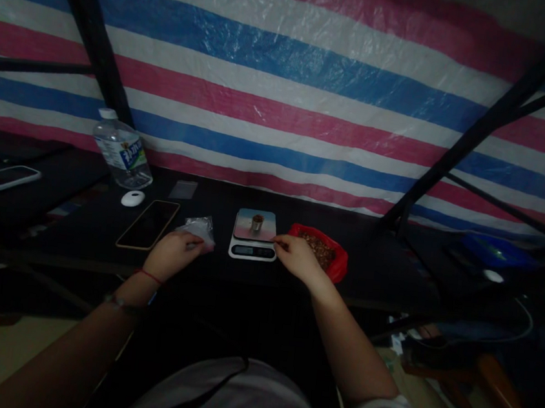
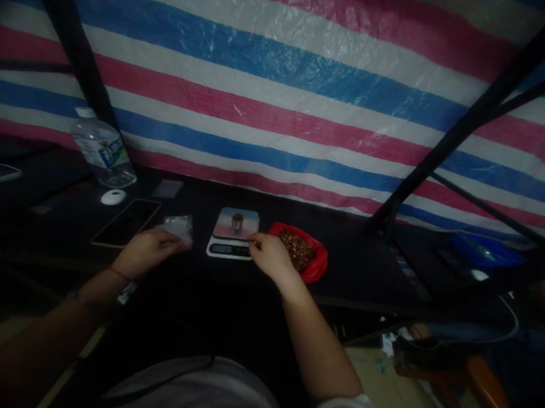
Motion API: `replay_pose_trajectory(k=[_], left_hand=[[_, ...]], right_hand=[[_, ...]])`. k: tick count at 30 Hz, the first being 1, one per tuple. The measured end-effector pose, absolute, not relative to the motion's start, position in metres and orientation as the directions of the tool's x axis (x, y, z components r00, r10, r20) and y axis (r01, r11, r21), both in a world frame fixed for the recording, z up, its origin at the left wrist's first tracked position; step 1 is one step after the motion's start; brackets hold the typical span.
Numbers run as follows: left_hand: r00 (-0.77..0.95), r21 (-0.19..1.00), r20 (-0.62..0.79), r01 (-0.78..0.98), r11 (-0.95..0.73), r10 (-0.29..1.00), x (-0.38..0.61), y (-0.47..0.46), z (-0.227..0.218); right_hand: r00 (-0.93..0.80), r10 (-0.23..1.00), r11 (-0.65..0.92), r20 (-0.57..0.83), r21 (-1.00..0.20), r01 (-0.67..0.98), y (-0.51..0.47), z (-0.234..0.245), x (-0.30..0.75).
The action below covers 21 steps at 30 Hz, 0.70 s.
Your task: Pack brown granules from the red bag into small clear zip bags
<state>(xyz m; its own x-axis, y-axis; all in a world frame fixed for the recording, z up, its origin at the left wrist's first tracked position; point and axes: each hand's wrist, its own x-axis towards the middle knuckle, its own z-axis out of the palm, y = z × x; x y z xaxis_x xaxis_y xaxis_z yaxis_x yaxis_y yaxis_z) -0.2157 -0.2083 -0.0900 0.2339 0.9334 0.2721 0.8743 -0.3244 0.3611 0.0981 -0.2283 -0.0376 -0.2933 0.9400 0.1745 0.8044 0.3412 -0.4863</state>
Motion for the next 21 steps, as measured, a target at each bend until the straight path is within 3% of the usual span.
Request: replay_pose_trajectory(k=[4, 7, 13, 16, 21], left_hand=[[0.191, 0.384, 0.388, 0.856, -0.347, 0.901, -0.184, -0.201, -0.067], [0.276, 0.397, 0.411, 0.804, -0.443, 0.869, -0.148, -0.180, -0.052], [0.380, 0.352, 0.249, 0.822, -0.448, 0.891, -0.093, -0.131, -0.061], [0.341, 0.404, 0.232, 0.818, -0.409, 0.911, -0.088, -0.123, -0.065], [0.191, 0.494, 0.368, 0.789, -0.365, 0.910, -0.113, -0.137, -0.046]], right_hand=[[-0.347, 0.938, 0.325, 0.019, -0.405, 0.855, -0.229, -0.047, 0.090], [-0.361, 0.929, 0.314, -0.082, -0.341, 0.886, -0.230, -0.050, 0.084], [-0.370, 0.924, 0.320, -0.091, -0.342, 0.883, -0.233, -0.052, 0.081], [-0.339, 0.928, 0.265, -0.154, -0.365, 0.893, -0.234, -0.051, 0.083], [-0.235, 0.952, 0.142, -0.198, -0.395, 0.908, -0.227, -0.047, 0.095]])
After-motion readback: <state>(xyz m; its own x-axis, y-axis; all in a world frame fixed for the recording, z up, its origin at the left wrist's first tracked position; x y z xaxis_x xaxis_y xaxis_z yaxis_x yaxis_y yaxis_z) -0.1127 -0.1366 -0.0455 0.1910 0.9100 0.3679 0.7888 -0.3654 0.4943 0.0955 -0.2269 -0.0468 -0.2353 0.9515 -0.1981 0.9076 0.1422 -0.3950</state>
